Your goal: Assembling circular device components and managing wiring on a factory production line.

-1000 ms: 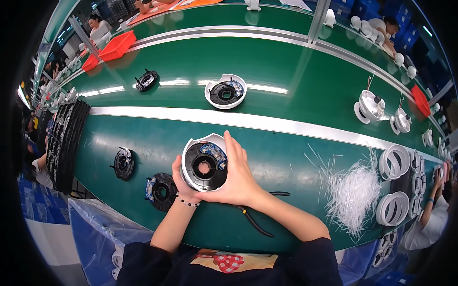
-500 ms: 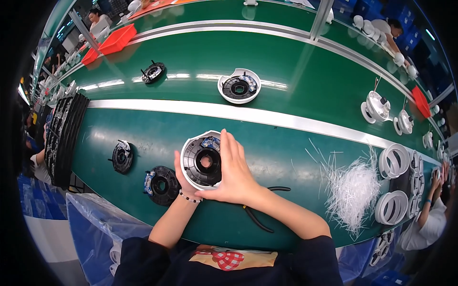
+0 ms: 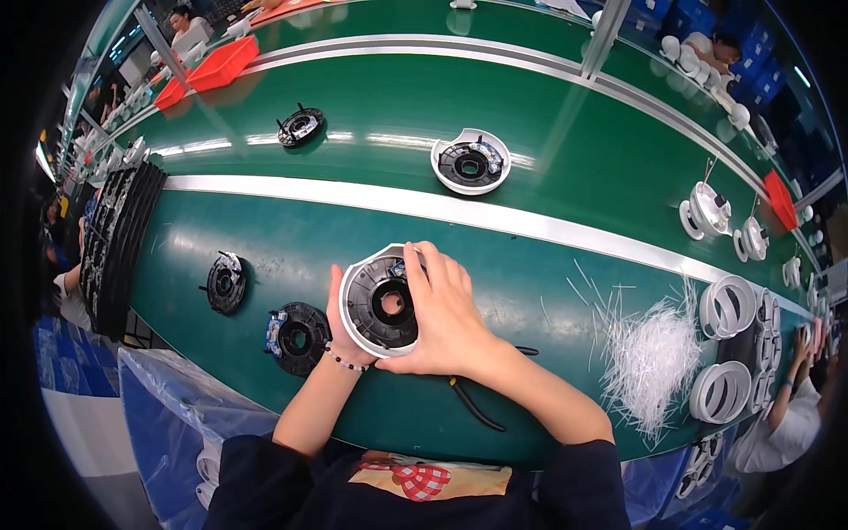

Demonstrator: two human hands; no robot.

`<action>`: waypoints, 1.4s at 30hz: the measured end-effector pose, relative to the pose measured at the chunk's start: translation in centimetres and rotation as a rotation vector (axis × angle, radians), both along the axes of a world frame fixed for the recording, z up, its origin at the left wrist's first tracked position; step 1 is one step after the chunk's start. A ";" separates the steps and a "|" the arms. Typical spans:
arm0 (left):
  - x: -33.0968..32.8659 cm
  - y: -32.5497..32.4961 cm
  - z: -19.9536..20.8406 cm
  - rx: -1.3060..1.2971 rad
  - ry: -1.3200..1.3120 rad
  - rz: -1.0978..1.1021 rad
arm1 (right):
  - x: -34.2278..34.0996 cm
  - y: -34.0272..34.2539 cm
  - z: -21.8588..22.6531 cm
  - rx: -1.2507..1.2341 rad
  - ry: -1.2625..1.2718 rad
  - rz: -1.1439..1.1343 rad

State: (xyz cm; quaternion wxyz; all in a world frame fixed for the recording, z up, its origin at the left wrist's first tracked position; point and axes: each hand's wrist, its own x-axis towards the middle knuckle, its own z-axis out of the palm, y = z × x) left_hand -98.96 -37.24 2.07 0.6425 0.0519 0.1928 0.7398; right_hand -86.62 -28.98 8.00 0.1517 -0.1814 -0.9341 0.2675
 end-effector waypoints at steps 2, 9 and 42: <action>-0.6 -0.2 -0.4 0.006 -0.002 -0.029 | 0.0 -0.1 -0.3 0.013 0.008 0.003; -2.0 -0.9 -0.4 0.308 -0.055 -0.098 | -1.0 -1.9 -1.3 0.107 0.216 -0.055; -1.2 -0.4 5.8 0.059 0.167 -0.015 | 0.9 -2.3 1.1 0.010 0.457 -0.130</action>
